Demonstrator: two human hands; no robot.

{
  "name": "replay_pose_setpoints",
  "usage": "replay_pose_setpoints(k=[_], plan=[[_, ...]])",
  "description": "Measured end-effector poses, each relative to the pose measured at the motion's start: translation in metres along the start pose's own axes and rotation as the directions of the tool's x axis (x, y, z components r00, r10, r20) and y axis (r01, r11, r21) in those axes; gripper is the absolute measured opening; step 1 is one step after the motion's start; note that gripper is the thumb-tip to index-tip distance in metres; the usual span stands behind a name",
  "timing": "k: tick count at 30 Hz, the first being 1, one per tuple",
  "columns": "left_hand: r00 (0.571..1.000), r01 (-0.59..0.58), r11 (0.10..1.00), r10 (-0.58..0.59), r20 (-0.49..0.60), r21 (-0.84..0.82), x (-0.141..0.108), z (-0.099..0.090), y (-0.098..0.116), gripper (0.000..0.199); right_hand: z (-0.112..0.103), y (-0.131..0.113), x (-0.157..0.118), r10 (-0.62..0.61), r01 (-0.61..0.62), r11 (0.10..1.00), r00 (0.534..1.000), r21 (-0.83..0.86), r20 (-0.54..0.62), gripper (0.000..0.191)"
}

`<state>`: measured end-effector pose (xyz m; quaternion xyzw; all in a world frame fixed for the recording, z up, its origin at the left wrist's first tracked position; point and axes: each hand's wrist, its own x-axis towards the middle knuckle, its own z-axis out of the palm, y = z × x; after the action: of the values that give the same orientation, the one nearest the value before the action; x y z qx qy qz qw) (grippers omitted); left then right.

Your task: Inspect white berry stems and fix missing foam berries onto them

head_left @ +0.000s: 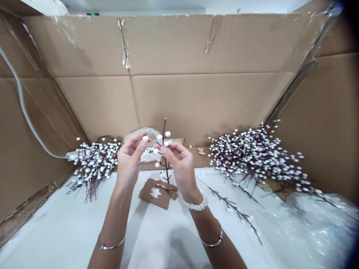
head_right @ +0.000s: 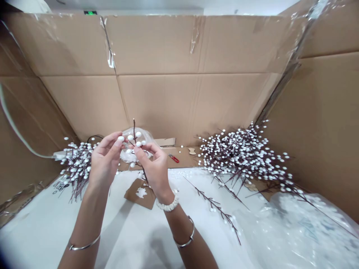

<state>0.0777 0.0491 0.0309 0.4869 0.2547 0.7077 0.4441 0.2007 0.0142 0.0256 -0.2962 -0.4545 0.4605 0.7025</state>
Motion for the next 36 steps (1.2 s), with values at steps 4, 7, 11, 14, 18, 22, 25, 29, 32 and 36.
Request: replay_pose_setpoints(k=[4, 7, 11, 14, 18, 22, 25, 29, 32, 36], plan=[[0.995, 0.100, 0.990, -0.100, 0.008, -0.102, -0.006, 0.003, 0.002, 0.027, 0.002, 0.001, -0.005, -0.043, 0.043, 0.998, 0.999, -0.048, -0.008, 0.016], [0.987, 0.163, 0.972, -0.161, 0.025, -0.169, -0.008, 0.006, 0.001, 0.029, 0.000, 0.002, -0.006, -0.049, 0.048, 0.996, 0.999, -0.078, -0.008, 0.016], [0.971, 0.240, 0.948, -0.236, 0.044, -0.208, -0.010, 0.009, -0.001, 0.029, -0.002, 0.005, -0.004, -0.084, 0.080, 0.987, 0.996, -0.140, -0.026, 0.014], [0.968, 0.251, 0.945, -0.248, 0.040, -0.209, -0.011, 0.011, -0.002, 0.029, -0.002, 0.006, -0.003, -0.088, 0.084, 0.987, 0.996, -0.134, -0.029, 0.014], [0.968, 0.251, 0.944, -0.247, 0.044, -0.214, -0.012, 0.012, -0.003, 0.030, -0.002, 0.005, -0.002, -0.084, 0.078, 0.988, 0.996, -0.132, -0.033, 0.015], [0.971, 0.239, 0.956, -0.235, 0.040, -0.173, -0.012, 0.012, -0.004, 0.030, -0.003, 0.004, -0.002, -0.073, 0.069, 0.988, 0.997, -0.136, -0.029, 0.015], [0.980, 0.198, 0.973, -0.193, 0.055, -0.117, -0.012, 0.011, -0.006, 0.028, -0.005, 0.004, -0.002, -0.071, 0.066, 0.988, 0.997, -0.138, -0.027, 0.015], [0.990, 0.125, 0.991, -0.123, 0.069, -0.036, -0.012, 0.009, -0.008, 0.023, -0.005, 0.001, -0.003, -0.066, 0.058, 0.985, 0.997, -0.164, -0.046, 0.016], [0.993, 0.089, 0.996, -0.089, 0.083, -0.007, -0.011, 0.007, -0.009, 0.020, -0.005, -0.001, -0.003, -0.078, 0.069, 0.979, 0.996, -0.194, -0.039, 0.017], [0.991, 0.061, 0.998, -0.059, 0.119, -0.016, -0.010, 0.006, -0.009, 0.018, -0.005, -0.003, -0.003, -0.117, 0.106, 0.965, 0.993, -0.241, -0.034, 0.016]])
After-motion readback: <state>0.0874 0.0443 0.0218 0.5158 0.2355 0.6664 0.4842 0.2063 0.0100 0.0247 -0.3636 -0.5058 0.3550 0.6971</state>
